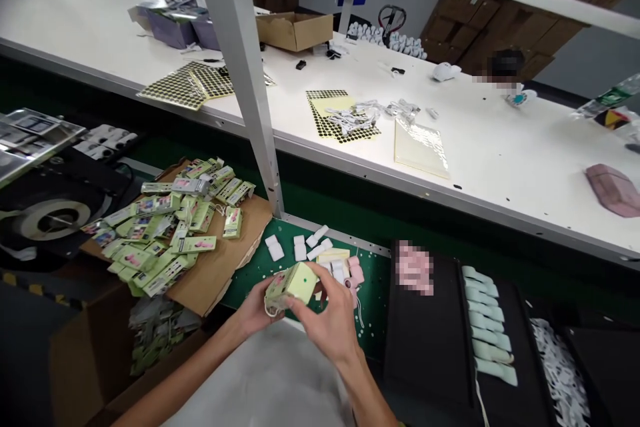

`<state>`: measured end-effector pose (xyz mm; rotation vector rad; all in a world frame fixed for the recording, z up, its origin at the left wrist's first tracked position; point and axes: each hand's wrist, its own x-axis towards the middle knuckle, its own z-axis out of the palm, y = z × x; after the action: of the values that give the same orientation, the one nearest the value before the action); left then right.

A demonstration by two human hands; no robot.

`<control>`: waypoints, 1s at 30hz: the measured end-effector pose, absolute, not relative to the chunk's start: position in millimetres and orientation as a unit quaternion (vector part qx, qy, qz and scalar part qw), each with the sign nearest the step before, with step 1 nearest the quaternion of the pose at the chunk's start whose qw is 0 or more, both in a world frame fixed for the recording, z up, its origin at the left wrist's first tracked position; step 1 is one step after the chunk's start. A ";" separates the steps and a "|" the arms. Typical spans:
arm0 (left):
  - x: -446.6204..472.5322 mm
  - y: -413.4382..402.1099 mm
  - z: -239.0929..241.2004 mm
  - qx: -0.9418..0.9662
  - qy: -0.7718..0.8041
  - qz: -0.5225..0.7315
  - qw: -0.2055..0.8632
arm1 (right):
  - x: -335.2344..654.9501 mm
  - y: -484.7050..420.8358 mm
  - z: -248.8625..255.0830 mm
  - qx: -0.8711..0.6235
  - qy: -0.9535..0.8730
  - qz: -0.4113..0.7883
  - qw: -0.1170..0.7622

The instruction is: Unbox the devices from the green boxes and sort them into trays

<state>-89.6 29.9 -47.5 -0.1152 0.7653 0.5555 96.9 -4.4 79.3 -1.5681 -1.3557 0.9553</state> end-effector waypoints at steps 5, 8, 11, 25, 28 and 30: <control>-106.7 31.6 -31.4 0.028 0.407 0.249 0.878 | 126.9 10.2 44.8 -0.586 -0.334 0.516 0.528; -111.9 37.1 -17.5 0.095 0.431 0.256 0.860 | 136.9 11.9 23.2 -0.578 -0.266 0.548 0.543; -112.3 43.4 -5.3 0.122 0.463 0.253 0.841 | 137.7 10.4 4.0 -0.570 -0.214 0.551 0.571; -118.3 50.8 13.2 0.212 0.479 0.225 0.822 | 125.4 20.6 -41.9 -0.553 -0.108 0.559 0.609; -119.4 48.1 11.5 0.218 0.487 0.231 0.813 | 124.3 26.1 -34.5 -0.539 -0.121 0.566 0.611; -120.2 47.9 12.2 0.235 0.500 0.224 0.803 | 122.3 29.6 -29.2 -0.532 -0.126 0.570 0.613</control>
<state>-120.2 47.9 12.2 0.5037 1.0704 0.4807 122.3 29.6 -29.2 -1.2256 -0.2896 1.3150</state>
